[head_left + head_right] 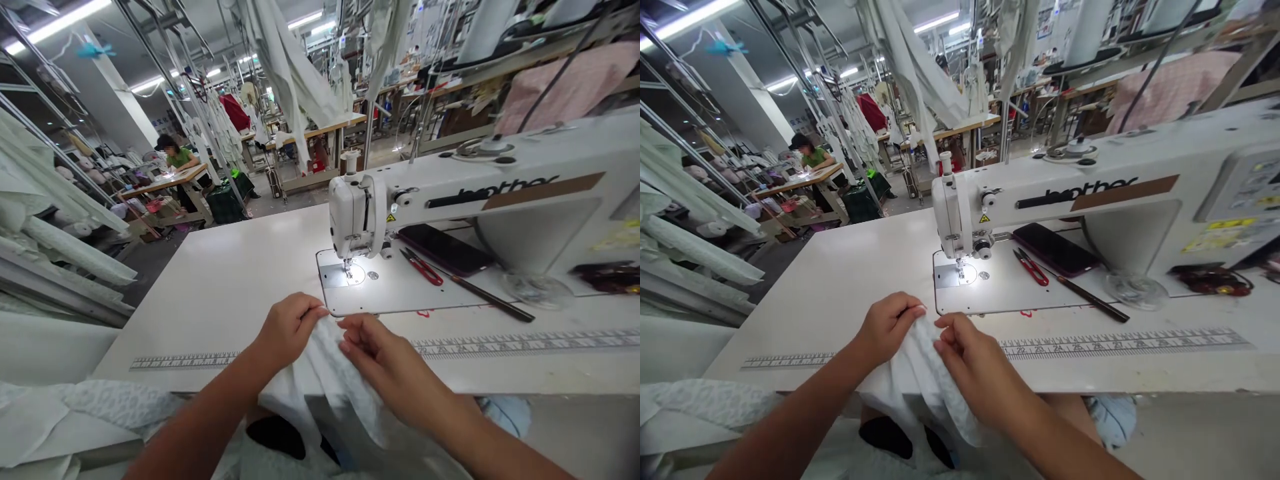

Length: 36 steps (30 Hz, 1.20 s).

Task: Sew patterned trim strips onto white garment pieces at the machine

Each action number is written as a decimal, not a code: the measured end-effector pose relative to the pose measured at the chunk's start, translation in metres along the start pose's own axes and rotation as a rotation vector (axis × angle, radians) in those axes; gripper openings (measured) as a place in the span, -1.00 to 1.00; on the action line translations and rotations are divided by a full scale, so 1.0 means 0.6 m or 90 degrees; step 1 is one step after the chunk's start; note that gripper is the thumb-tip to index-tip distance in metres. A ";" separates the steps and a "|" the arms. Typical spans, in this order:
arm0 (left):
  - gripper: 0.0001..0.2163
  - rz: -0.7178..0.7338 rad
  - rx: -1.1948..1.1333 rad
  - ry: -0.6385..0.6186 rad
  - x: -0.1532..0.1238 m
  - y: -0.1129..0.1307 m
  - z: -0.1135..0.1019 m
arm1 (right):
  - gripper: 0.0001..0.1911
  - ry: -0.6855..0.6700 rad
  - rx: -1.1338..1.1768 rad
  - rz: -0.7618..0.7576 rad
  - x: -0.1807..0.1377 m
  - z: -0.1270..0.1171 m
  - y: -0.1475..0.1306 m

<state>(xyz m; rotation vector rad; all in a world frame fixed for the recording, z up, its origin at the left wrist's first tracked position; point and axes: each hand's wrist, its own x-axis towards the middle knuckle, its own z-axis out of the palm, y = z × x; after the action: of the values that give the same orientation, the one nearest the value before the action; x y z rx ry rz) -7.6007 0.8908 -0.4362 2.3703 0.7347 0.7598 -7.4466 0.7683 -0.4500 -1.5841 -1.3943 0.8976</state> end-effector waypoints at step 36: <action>-0.75 0.163 0.407 -0.116 0.115 -0.041 0.122 | -0.64 0.058 -0.695 -0.356 0.109 -0.088 0.100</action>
<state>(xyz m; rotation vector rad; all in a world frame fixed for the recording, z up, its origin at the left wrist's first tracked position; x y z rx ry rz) -7.5138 0.9282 -0.4787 3.1070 0.6716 0.4324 -7.3657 0.8239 -0.4828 -1.7272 -2.2728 -0.3702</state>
